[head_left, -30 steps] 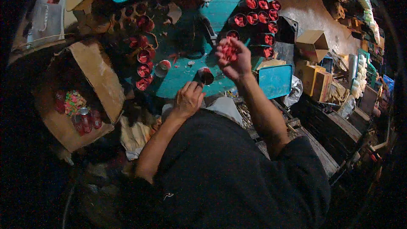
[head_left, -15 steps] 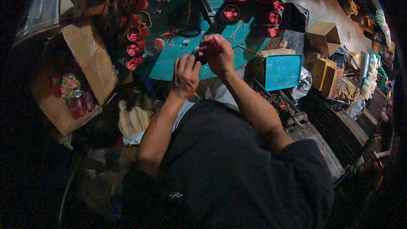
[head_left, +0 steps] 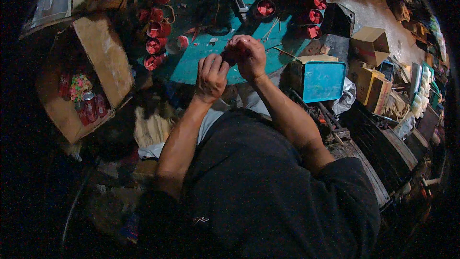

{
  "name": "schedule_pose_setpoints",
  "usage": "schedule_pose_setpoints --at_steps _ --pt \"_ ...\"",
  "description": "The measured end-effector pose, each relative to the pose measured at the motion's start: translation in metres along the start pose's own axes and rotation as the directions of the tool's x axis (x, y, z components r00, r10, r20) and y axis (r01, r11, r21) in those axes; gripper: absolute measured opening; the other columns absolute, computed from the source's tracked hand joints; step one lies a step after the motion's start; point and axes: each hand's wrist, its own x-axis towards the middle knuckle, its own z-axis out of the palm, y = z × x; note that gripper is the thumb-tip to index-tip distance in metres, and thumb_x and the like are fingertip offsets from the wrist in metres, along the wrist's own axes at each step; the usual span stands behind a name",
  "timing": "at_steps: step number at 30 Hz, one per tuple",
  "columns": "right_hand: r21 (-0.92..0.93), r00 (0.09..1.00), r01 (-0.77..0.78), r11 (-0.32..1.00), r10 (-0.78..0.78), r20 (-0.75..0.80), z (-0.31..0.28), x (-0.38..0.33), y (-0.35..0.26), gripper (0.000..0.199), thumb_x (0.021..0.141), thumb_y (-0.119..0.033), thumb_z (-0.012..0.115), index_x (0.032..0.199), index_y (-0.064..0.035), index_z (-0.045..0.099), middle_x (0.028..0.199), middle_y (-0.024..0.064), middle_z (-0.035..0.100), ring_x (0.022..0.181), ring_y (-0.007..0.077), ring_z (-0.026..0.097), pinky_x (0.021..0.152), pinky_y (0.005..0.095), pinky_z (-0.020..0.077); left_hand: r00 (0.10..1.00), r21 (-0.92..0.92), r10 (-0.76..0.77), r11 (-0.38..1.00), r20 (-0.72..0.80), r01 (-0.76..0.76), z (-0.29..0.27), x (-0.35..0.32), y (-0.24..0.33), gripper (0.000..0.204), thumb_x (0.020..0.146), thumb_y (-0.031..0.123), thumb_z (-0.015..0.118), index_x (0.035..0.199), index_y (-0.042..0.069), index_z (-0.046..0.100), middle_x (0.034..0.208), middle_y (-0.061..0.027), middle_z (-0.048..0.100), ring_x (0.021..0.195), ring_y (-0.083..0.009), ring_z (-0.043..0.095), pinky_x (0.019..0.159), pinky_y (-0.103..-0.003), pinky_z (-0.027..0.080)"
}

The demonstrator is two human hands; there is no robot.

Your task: The person fills small cylindrical containers with red material, inserts fuses, and arranges them on a tray. The person then moves the tray and applies hand sanitizer.

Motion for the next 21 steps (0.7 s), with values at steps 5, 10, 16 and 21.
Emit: schedule_pose_setpoints --at_steps 5,10,16,21 --pt "-0.054 0.999 -0.036 0.998 0.036 0.004 -0.005 -0.001 -0.002 0.026 0.098 -0.022 0.060 0.091 0.0016 0.068 0.088 0.0117 0.070 0.078 0.0201 0.065 0.073 0.0319 0.0514 1.000 -0.012 -0.004 1.000 -0.007 0.004 0.003 -0.001 0.001 0.025 0.074 0.005 0.064 0.098 -0.002 0.065 0.107 -0.0187 0.066 0.107 -0.0374 0.063 0.089 -0.050 0.048" --pt "-0.085 0.996 -0.033 0.996 0.026 -0.084 -0.009 -0.009 -0.002 0.025 0.098 -0.022 0.061 0.093 0.0012 0.069 0.087 0.0105 0.070 0.074 0.0192 0.065 0.070 0.0317 0.0519 0.998 -0.003 0.001 1.000 -0.057 -0.001 0.006 0.000 0.001 0.026 0.075 0.006 0.065 0.100 -0.001 0.066 0.111 -0.0174 0.067 0.106 -0.0362 0.063 0.089 -0.049 0.049" --pt "-0.063 0.984 0.002 0.998 -0.013 -0.176 -0.001 -0.018 -0.002 0.024 0.100 -0.021 0.060 0.096 0.0012 0.069 0.088 0.0104 0.071 0.078 0.0195 0.068 0.072 0.0332 0.0540 0.998 -0.010 -0.011 1.000 -0.057 0.011 0.006 0.003 0.001 0.024 0.077 0.006 0.064 0.100 0.000 0.066 0.111 -0.0164 0.068 0.104 -0.0343 0.064 0.086 -0.047 0.048" --pt "-0.079 0.987 0.058 0.995 -0.069 -0.145 0.008 -0.030 0.000 0.027 0.102 -0.023 0.058 0.099 0.0018 0.069 0.094 0.0128 0.073 0.083 0.0203 0.069 0.078 0.0341 0.0550 0.994 0.011 0.020 1.000 -0.109 -0.018 0.013 0.002 -0.007 0.027 0.076 0.005 0.065 0.102 0.001 0.066 0.104 -0.0134 0.068 0.099 -0.0317 0.064 0.082 -0.045 0.047"
